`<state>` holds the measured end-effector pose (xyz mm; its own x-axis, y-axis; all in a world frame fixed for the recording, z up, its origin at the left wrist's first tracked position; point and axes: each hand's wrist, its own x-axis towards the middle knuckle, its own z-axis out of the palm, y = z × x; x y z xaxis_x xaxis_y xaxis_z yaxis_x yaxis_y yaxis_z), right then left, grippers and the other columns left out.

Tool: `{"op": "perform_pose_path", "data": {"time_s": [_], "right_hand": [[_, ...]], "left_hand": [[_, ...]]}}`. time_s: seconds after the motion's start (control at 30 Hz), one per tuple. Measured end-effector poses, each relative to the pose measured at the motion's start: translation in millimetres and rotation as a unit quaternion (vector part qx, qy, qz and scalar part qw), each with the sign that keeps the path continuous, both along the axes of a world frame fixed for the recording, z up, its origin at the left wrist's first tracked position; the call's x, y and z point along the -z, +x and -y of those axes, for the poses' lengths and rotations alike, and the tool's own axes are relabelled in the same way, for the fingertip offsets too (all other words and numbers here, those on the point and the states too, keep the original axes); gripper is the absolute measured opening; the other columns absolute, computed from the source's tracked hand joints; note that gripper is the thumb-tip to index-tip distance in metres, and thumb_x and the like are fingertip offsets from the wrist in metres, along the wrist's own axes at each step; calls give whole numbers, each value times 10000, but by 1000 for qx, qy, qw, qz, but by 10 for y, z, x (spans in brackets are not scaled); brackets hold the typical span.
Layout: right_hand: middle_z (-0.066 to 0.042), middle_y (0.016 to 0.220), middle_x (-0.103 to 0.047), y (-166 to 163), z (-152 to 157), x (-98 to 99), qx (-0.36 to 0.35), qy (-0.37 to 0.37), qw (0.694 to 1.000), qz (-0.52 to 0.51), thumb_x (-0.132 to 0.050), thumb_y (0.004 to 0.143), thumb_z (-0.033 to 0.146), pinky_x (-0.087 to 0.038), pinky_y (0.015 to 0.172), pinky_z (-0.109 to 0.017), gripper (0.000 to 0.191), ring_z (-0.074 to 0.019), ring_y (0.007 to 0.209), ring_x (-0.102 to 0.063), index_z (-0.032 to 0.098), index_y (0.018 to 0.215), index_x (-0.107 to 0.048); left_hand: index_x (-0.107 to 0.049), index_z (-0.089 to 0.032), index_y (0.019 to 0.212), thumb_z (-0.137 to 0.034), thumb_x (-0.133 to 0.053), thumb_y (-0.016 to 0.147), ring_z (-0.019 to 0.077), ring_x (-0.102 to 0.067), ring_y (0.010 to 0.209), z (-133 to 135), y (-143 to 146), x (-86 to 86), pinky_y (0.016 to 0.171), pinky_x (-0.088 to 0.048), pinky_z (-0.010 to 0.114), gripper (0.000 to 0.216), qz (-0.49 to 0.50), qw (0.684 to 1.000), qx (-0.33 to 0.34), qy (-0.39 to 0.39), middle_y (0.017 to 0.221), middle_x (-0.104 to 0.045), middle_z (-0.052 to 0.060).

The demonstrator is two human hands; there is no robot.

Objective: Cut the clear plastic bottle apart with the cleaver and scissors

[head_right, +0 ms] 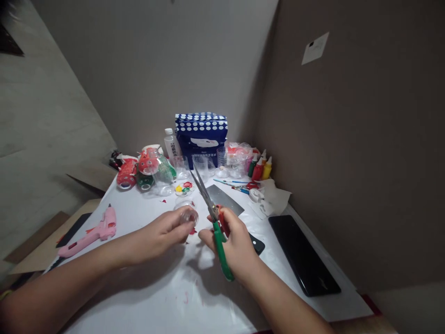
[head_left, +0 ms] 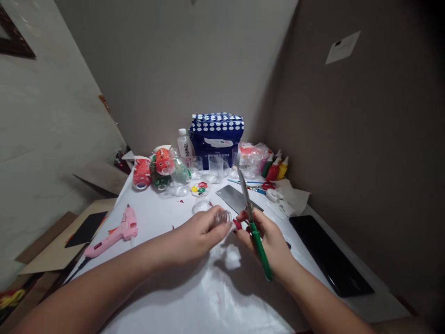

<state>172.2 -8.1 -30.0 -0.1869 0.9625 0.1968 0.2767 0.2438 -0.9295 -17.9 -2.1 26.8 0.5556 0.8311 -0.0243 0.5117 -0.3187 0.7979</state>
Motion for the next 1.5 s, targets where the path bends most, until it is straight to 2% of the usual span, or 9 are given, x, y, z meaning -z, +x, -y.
{"op": "perform_pose_path", "data": {"time_s": [0.1, 0.2, 0.3, 0.43, 0.63, 0.8, 1.13, 1.3, 1.5], "right_hand": [[-41, 989, -571, 45, 9, 36, -44, 15, 999, 4, -603, 761, 385, -464, 738, -349, 339, -207, 838, -565, 229, 1032, -472], [-68, 1117, -507, 76, 21, 63, -51, 40, 996, 55, -607, 768, 408, -448, 824, -394, 447, -243, 970, -538, 236, 1128, -406], [-41, 1005, -497, 67, 12, 41, -43, 45, 992, 109, -612, 771, 409, -449, 749, -366, 379, -222, 867, -531, 234, 1057, -434], [-15, 891, -478, 39, -24, -12, 10, 100, 983, 151, -671, 737, 436, -413, 663, -329, 338, -200, 755, -490, 231, 917, -473], [-47, 939, -496, 56, -11, -22, 61, 179, 969, 159, -721, 717, 451, -416, 667, -329, 385, -214, 787, -498, 224, 893, -463], [-61, 930, -508, 50, 26, -2, 80, 188, 955, 217, -709, 707, 544, -437, 650, -344, 440, -245, 820, -524, 221, 895, -476], [-77, 878, -538, 4, 64, 11, 91, 212, 920, 316, -572, 794, 590, -455, 597, -357, 413, -259, 774, -563, 199, 905, -498], [-74, 843, -548, 9, 71, 12, 94, 222, 919, 313, -502, 824, 622, -443, 572, -346, 424, -248, 734, -565, 200, 868, -500], [-69, 800, -563, 30, 42, -17, 86, 249, 922, 285, -508, 837, 597, -430, 574, -329, 391, -224, 691, -554, 207, 820, -487]], "left_hand": [[-425, -191, 957, -488, -308, 958, 104, -407, 598, 4, -61, -107, 578, -368, 241, 320, 35, 999, -9, 2, 695, -462, -41], [-390, -197, 1010, -522, -284, 959, 85, -360, 523, 20, -102, -169, 520, -337, 218, 346, 80, 997, -17, -8, 638, -425, -67], [-360, -201, 1048, -503, -286, 968, 74, -337, 489, 31, -133, -196, 495, -326, 202, 321, 116, 993, -1, -14, 603, -391, -89], [-397, -191, 1061, -475, -315, 971, 64, -368, 502, 43, -172, -209, 491, -334, 193, 309, 107, 994, 7, 2, 660, -444, -65], [-405, -184, 1168, -456, -363, 963, 75, -354, 517, 60, -176, -194, 507, -345, 206, 343, 115, 993, 18, 13, 670, -439, -58], [-378, -175, 1202, -445, -337, 970, 113, -425, 627, 58, -163, -172, 592, -401, 244, 358, 91, 995, 27, 25, 723, -454, -24], [-342, -181, 1058, -467, -304, 973, 99, -379, 568, 88, -71, -37, 549, -349, 235, 301, 110, 992, 9, 67, 674, -429, -52], [-322, -188, 1003, -517, -275, 962, 92, -341, 513, 104, -13, -37, 510, -326, 236, 334, 119, 990, 9, 76, 621, -397, -75], [-335, -195, 964, -508, -260, 969, 95, -335, 505, 130, 0, -64, 509, -313, 243, 322, 117, 990, -4, 73, 597, -383, -77]]}}
